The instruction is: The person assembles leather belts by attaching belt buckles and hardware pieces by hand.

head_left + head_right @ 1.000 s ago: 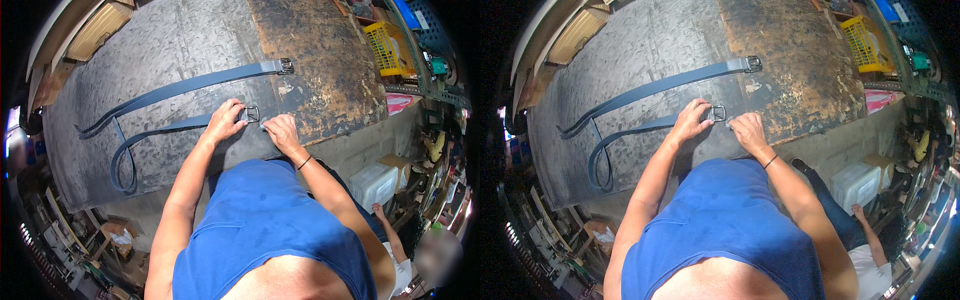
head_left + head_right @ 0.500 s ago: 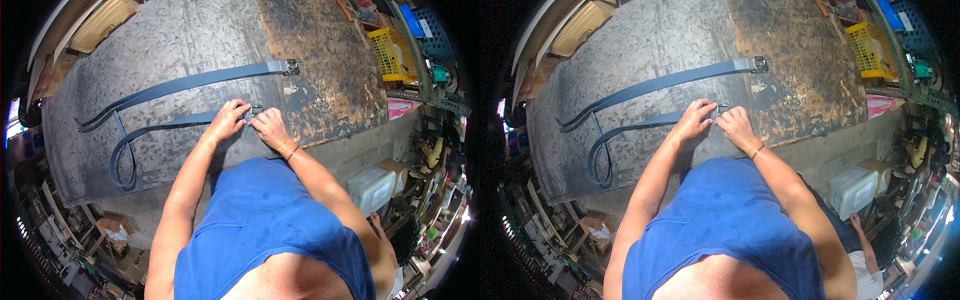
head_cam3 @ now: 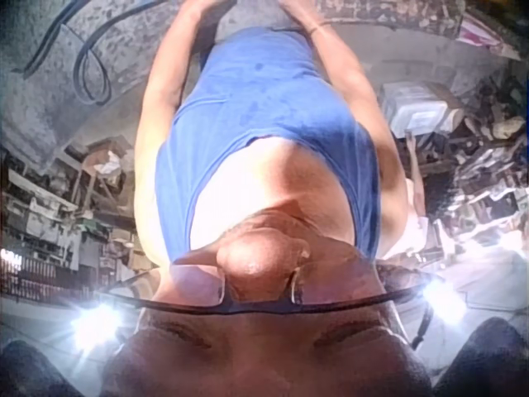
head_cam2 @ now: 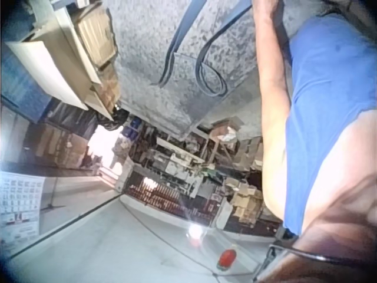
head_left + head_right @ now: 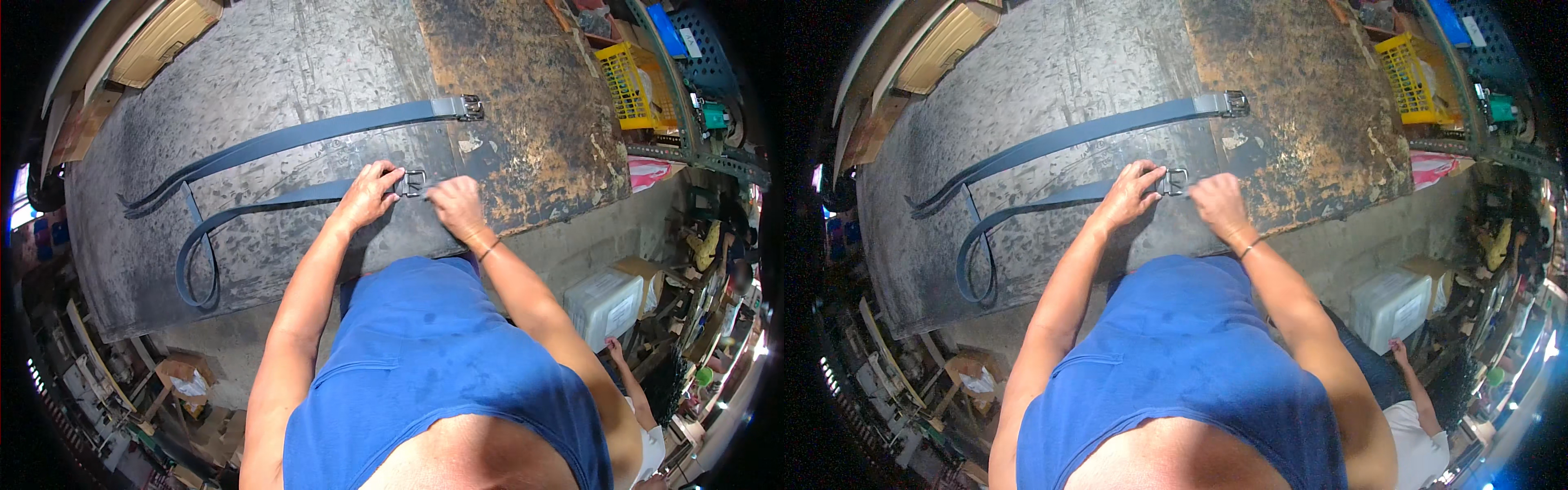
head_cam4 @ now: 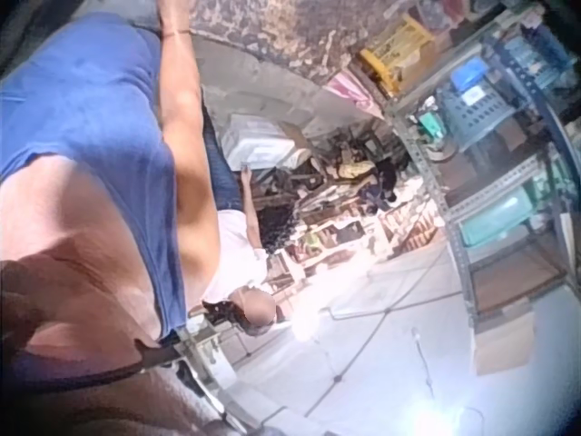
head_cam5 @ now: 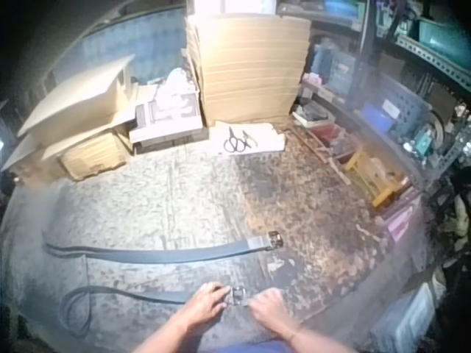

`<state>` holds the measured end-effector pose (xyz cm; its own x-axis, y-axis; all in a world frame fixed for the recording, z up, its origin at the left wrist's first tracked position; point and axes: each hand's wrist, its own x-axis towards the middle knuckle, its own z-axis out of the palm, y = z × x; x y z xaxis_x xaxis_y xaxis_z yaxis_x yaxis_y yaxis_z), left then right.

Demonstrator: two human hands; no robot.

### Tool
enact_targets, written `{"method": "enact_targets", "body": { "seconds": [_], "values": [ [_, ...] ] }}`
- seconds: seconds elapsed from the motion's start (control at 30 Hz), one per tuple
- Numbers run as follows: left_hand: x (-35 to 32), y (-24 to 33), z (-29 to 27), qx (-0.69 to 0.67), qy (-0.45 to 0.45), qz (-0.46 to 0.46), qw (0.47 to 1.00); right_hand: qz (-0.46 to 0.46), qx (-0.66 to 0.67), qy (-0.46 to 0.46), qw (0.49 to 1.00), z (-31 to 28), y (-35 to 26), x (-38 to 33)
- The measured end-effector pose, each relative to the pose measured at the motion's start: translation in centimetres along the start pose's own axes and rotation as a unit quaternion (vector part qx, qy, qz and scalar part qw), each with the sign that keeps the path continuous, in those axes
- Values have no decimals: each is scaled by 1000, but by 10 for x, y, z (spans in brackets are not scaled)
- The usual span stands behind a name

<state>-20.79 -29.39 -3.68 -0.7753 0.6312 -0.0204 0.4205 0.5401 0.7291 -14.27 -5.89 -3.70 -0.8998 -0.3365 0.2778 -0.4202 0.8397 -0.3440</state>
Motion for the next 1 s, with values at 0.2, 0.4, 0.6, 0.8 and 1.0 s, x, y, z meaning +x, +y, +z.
{"method": "enact_targets", "body": {
  "seconds": [0.2, 0.4, 0.6, 0.8, 1.0],
  "values": [
    [-12, 9, 4, 135, 61, 13, 989, 97, -53, 36, 993, -35, 45, -26],
    [1, 12, -2, 165, 121, 55, 977, 118, -28, 4, 993, -30, 42, -29],
    [1, 12, 5, 165, 136, 57, 975, 53, 54, 55, 996, -30, -1, 36],
    [5, 9, 3, 141, 144, 49, 978, -17, 10, 25, 1000, -19, 18, 54],
    [7, 6, 5, 135, 156, 52, 977, 38, 21, 54, 998, -41, 39, 48]
  ]
}}
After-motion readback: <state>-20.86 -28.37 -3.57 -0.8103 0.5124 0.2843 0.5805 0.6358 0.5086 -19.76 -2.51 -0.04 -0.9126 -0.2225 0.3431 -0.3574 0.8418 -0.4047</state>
